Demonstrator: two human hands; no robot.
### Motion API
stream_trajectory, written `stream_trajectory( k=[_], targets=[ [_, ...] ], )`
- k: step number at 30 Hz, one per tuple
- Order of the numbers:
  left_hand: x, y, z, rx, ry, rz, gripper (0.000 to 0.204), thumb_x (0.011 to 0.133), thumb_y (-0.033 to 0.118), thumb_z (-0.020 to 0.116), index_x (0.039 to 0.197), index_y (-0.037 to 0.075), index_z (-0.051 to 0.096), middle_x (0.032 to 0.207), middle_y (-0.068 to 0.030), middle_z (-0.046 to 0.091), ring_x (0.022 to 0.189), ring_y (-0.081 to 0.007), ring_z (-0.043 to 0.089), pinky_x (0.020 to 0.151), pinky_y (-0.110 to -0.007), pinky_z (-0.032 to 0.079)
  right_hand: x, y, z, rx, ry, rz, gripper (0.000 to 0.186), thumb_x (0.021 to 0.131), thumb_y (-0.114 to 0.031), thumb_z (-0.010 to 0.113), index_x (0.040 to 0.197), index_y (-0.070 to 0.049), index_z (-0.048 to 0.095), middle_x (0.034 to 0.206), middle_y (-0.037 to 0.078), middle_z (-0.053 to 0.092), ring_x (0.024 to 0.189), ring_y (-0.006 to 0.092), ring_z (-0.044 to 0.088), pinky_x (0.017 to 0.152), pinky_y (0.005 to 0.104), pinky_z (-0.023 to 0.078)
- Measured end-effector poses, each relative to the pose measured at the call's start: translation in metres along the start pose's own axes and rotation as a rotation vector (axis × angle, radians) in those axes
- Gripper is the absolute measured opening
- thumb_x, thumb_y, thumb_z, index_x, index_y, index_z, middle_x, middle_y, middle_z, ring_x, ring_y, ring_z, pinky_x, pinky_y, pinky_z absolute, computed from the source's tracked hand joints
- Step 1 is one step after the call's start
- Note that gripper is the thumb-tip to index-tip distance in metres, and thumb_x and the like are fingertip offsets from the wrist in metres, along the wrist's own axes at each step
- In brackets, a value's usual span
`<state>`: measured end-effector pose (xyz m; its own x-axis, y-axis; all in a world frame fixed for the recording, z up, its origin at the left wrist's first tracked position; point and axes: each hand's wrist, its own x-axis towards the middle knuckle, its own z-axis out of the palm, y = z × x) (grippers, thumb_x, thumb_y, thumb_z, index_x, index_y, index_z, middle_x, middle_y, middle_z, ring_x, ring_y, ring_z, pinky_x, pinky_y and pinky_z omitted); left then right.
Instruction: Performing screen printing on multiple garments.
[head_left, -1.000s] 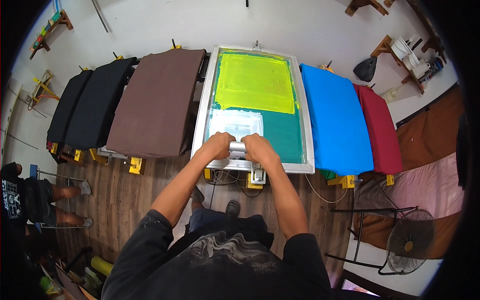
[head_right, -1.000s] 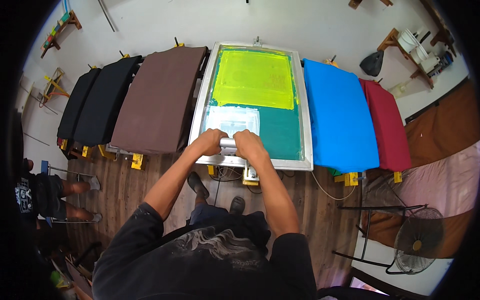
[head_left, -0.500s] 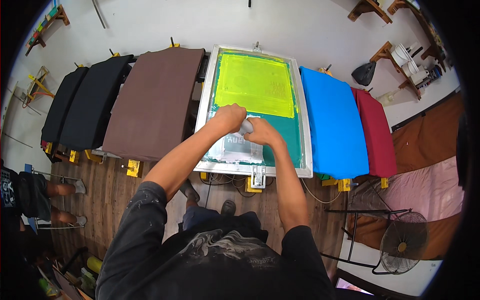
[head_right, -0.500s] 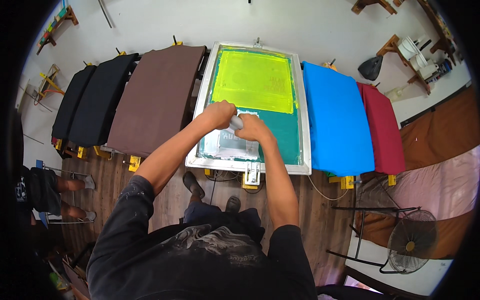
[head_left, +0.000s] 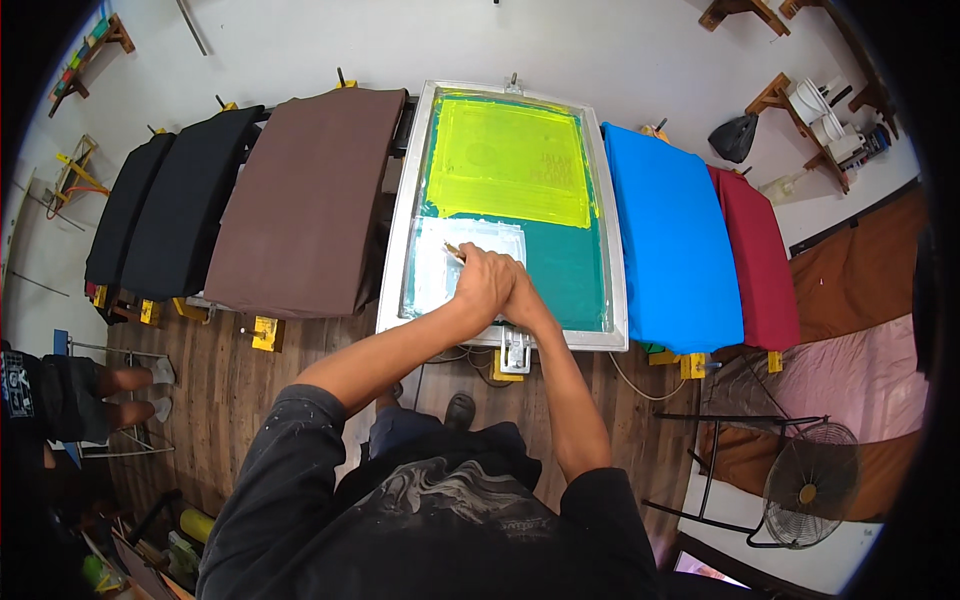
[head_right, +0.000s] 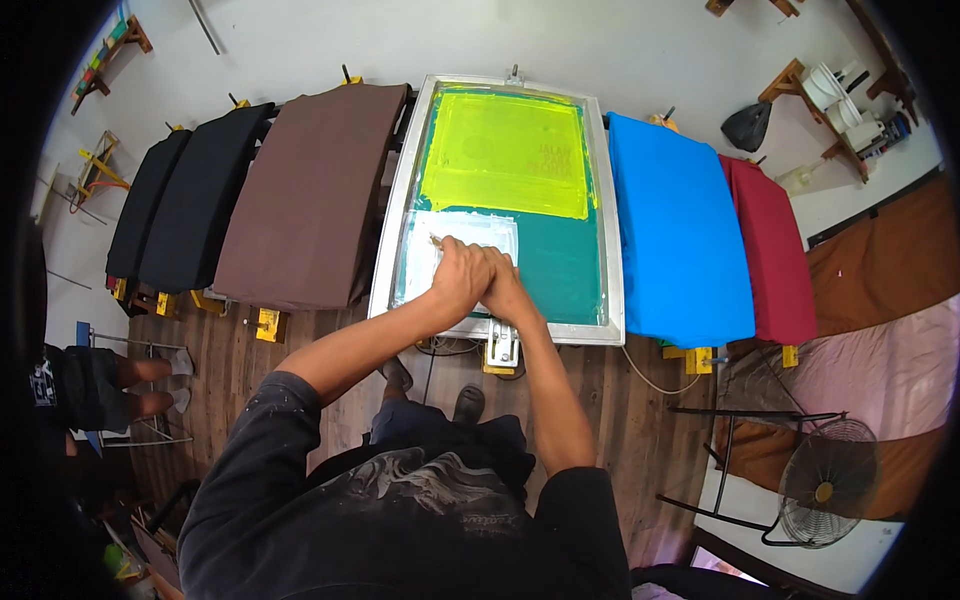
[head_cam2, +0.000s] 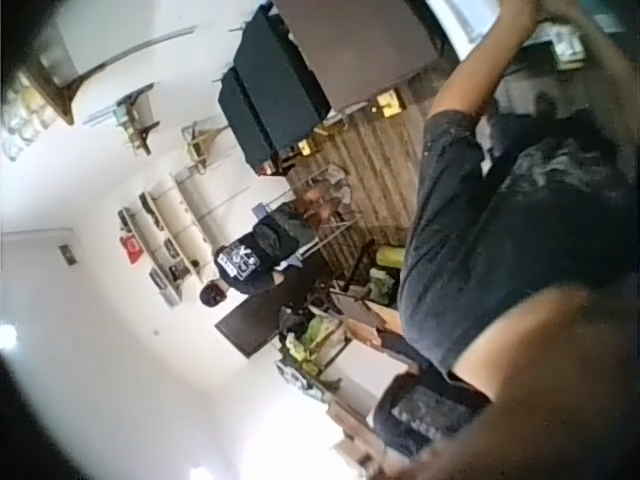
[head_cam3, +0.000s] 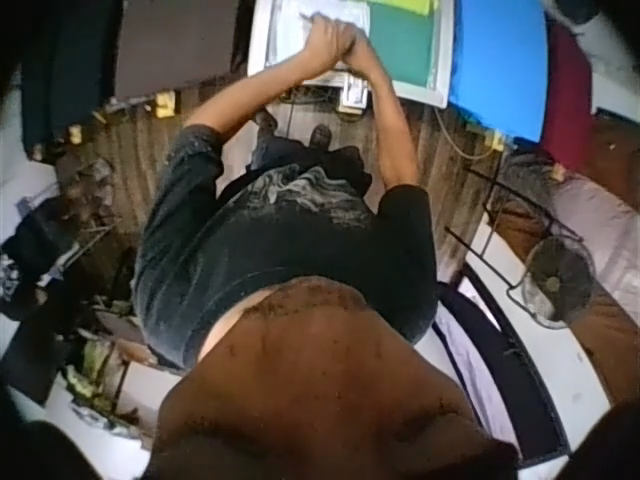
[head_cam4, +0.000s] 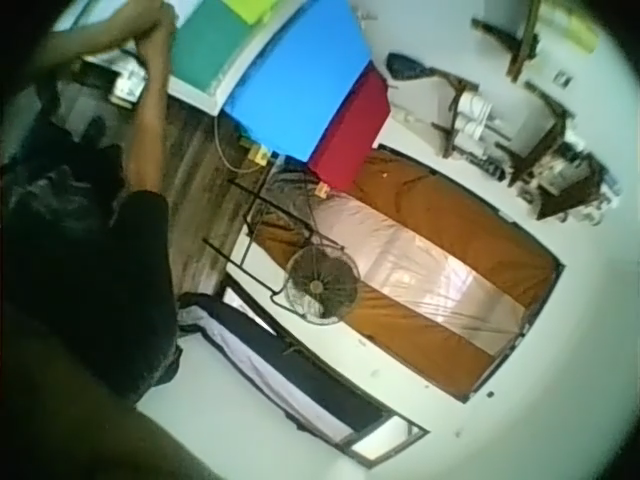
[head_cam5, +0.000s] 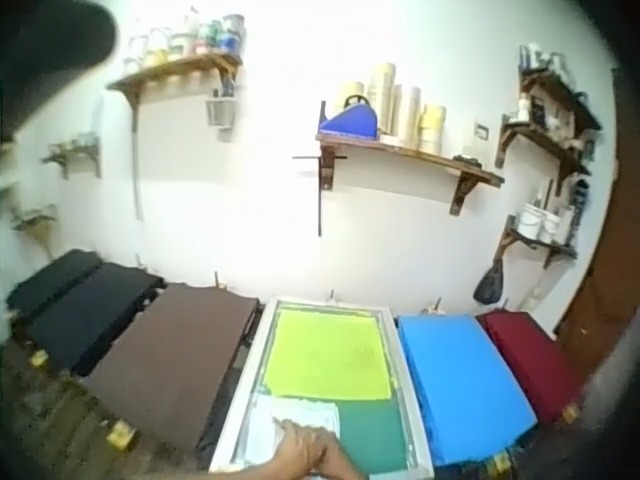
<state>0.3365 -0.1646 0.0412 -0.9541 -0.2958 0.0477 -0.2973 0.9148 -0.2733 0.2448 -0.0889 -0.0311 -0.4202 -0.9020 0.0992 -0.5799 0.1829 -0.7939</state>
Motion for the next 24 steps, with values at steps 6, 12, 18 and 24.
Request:
stream_trajectory(
  k=[6,12,18,24],
  targets=[
    [-0.027,0.007,0.017,-0.054,0.061,0.029,0.021,0.084,0.015,0.059,0.102,0.006,0.063,0.096,-0.0099,0.064,0.093,-0.0299,0.063,0.08,-0.042,0.042,-0.023,-0.02,-0.016,-0.347,-0.05,-0.037,0.056,0.069,0.003,0.067,0.122,-0.007,0.052,0.113,0.01,0.053,0.102,0.0349,0.047,0.083,0.0463,0.036],
    [-0.045,0.0,0.035,-0.266,0.132,-0.002,0.029,0.084,0.014,0.057,0.112,0.007,0.06,0.106,-0.0084,0.063,0.104,-0.0289,0.06,0.087,-0.042,0.044,-0.037,-0.044,-0.017,-0.522,-0.023,-0.058,0.05,0.066,0.007,0.065,0.114,-0.004,0.054,0.111,0.012,0.054,0.103,0.0331,0.048,0.081,0.0445,0.036],
    [-0.05,-0.023,0.049,-0.676,0.36,0.031,0.031,0.086,0.009,0.052,0.116,0.01,0.059,0.117,-0.0069,0.063,0.117,-0.0243,0.057,0.095,-0.045,0.042,-0.033,-0.06,-0.005,-0.805,0.148,-0.063,0.029,0.08,-0.004,0.058,0.109,-0.004,0.061,0.105,0.009,0.062,0.099,0.0281,0.052,0.079,0.0416,0.038],
    [-0.061,-0.035,0.074,-0.982,0.317,-0.061,0.056,0.069,-0.011,0.062,0.121,0.006,0.054,0.128,-0.0125,0.057,0.122,-0.0314,0.052,0.11,-0.05,0.031,-0.015,-0.08,0.018,-1.061,0.094,-0.108,0.023,0.08,-0.012,0.059,0.101,-0.005,0.065,0.096,0.008,0.064,0.097,0.0234,0.055,0.077,0.0371,0.04]
  ],
)
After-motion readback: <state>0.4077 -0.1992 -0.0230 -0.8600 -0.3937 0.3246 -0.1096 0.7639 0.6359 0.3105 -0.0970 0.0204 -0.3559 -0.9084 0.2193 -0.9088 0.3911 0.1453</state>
